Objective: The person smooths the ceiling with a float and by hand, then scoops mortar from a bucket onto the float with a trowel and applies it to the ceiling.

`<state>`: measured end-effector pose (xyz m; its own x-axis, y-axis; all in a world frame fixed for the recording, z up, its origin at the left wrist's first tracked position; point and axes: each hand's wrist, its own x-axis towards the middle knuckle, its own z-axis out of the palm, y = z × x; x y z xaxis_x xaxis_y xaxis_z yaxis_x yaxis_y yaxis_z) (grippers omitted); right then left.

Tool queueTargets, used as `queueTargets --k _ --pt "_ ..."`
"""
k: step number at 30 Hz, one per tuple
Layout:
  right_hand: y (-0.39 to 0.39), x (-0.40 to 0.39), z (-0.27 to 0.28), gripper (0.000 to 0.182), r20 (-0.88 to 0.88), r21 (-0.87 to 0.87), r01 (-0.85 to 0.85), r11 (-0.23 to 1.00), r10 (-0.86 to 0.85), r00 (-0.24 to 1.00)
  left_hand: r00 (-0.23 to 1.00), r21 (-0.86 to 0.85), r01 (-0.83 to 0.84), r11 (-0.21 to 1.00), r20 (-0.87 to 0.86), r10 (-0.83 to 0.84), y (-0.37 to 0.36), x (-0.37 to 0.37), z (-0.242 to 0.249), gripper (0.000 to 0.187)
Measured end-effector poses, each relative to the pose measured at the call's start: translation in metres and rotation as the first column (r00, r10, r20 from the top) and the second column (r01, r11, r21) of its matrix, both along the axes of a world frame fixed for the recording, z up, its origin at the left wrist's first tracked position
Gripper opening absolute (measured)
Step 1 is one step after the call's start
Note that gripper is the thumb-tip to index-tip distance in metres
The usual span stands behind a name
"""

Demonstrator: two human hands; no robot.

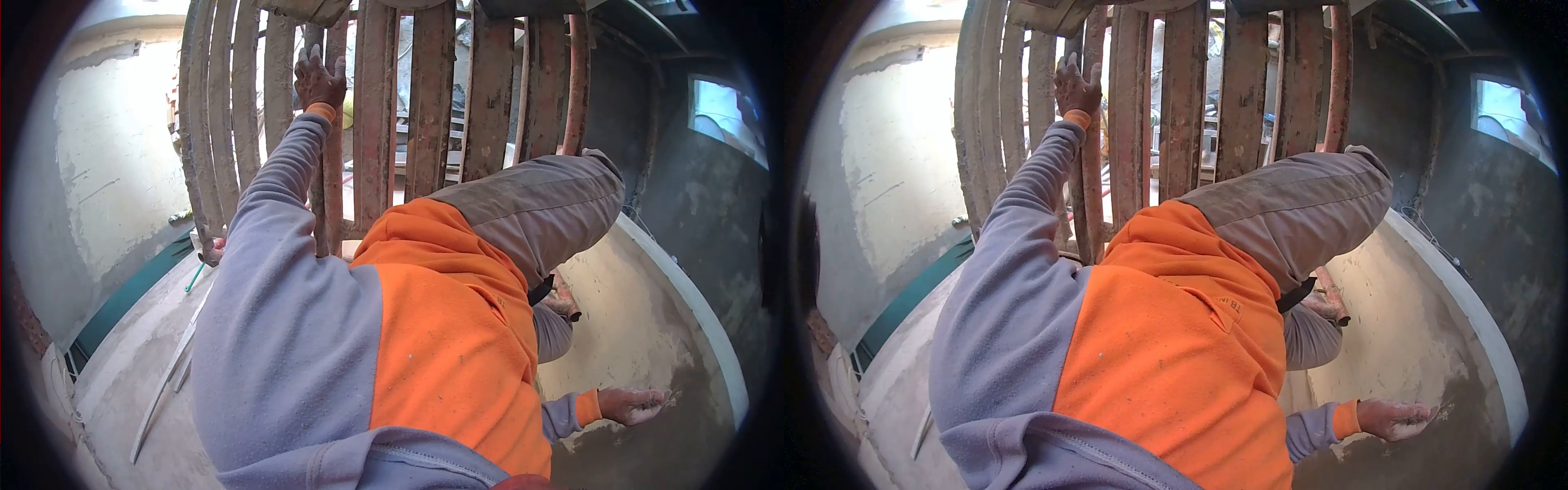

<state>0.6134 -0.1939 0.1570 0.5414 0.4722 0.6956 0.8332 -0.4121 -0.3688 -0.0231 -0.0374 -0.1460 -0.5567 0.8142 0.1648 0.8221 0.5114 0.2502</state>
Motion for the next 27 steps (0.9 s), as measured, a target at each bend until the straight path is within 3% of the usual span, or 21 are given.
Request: queueTargets --k 27 --pt "0.002 0.002 -0.002 0.048 -0.024 0.029 0.006 1.0 -0.006 1.0 1.0 0.001 0.031 1.0 -0.001 -0.031 0.001 -0.001 -0.008 0.069"
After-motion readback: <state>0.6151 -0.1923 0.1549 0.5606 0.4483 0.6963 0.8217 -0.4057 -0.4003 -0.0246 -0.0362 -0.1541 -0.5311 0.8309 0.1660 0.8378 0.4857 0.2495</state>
